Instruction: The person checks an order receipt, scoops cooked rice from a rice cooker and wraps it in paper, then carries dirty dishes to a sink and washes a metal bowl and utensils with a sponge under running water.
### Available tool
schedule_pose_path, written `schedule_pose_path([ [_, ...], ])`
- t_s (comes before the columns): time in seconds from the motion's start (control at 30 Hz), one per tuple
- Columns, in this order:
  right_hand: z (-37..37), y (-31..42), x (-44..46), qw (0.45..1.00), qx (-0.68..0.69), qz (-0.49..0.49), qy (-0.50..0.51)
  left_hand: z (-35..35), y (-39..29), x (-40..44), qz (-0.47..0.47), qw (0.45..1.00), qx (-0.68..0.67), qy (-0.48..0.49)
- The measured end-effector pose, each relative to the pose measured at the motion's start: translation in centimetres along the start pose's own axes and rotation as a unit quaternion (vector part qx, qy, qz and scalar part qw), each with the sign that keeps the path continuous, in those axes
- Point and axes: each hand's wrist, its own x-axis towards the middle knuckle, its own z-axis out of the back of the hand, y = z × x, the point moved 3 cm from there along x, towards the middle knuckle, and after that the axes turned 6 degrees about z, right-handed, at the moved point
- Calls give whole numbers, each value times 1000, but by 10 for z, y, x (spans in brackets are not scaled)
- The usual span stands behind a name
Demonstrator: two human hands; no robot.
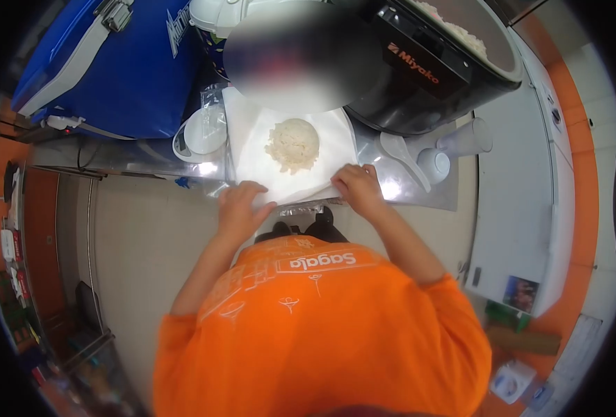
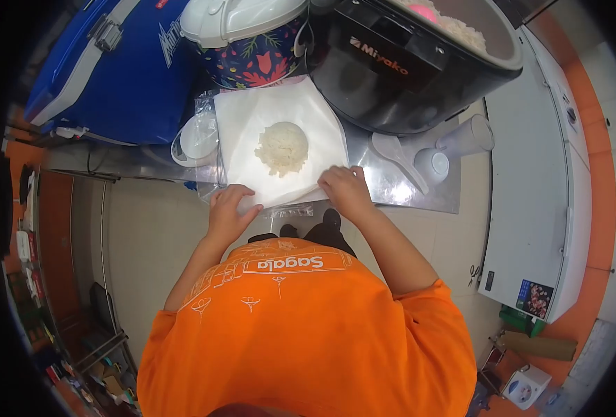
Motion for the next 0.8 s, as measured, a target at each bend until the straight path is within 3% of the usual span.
schedule_pose_path([
  [0.07, 10, 0, 11, 1000, 25, -13, 7, -7, -8, -1, -21, 999, 24, 22],
  [0.17, 20, -10, 25, 969, 168, -88, 157, -18, -10, 2, -58, 996, 50, 44],
  [0.4, 19, -15, 28, 969, 152, -39, 189, -33, -12, 5, -23, 997, 63, 38],
  [0.5, 10, -2, 8, 974, -24, 173, 141, -29, -19, 5, -21, 997, 66, 30],
  [0.53, 0, -8, 3, 973, -21, 178, 143, -27, -19, 5, -15, 997, 69, 29],
  [0.6, -6, -11, -4, 959, -57, 276, 34, -26, -20, 4, -17, 996, 78, 31],
  [0.67, -6, -11, -8, 949, -78, 307, 8, -24, -22, 2, 4, 997, 79, 19],
  [0.73, -3, -8, -1, 971, -35, 238, 9, -18, -26, 0, 23, 996, 83, 7],
  [0.8, 2, -4, 7, 971, -38, 234, 42, -11, -30, -3, 75, 995, 72, -11],
])
